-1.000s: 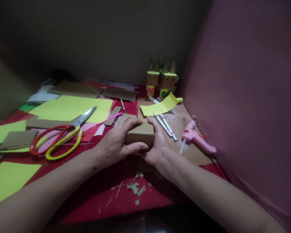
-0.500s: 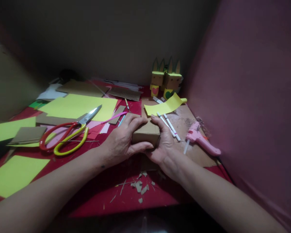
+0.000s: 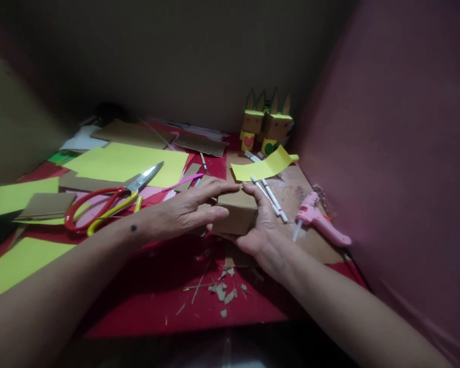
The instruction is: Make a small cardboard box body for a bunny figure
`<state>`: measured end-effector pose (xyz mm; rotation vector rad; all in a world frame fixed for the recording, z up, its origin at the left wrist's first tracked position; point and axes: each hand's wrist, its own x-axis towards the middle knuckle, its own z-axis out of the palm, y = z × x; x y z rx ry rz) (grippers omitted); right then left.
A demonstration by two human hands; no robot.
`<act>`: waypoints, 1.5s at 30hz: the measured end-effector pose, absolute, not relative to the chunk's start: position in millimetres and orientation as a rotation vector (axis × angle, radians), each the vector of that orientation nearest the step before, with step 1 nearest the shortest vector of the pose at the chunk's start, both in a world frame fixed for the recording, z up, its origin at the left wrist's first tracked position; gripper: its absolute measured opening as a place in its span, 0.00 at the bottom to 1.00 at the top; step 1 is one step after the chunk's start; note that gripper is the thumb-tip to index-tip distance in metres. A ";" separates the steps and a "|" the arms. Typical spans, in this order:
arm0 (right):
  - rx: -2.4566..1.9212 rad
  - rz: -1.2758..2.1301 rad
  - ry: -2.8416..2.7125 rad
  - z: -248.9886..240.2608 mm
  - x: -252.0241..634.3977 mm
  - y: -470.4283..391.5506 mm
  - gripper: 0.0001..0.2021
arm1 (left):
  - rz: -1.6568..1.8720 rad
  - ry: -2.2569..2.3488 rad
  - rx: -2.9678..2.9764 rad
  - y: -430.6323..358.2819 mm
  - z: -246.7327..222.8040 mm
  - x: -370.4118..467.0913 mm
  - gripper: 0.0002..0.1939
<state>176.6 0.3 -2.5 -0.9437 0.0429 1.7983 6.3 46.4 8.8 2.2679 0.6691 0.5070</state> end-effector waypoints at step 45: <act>-0.920 1.699 0.054 2.3 172.8 -5.5 0.15 | 0.729 0.878 1.998 30.4 6.2 23.7 0.38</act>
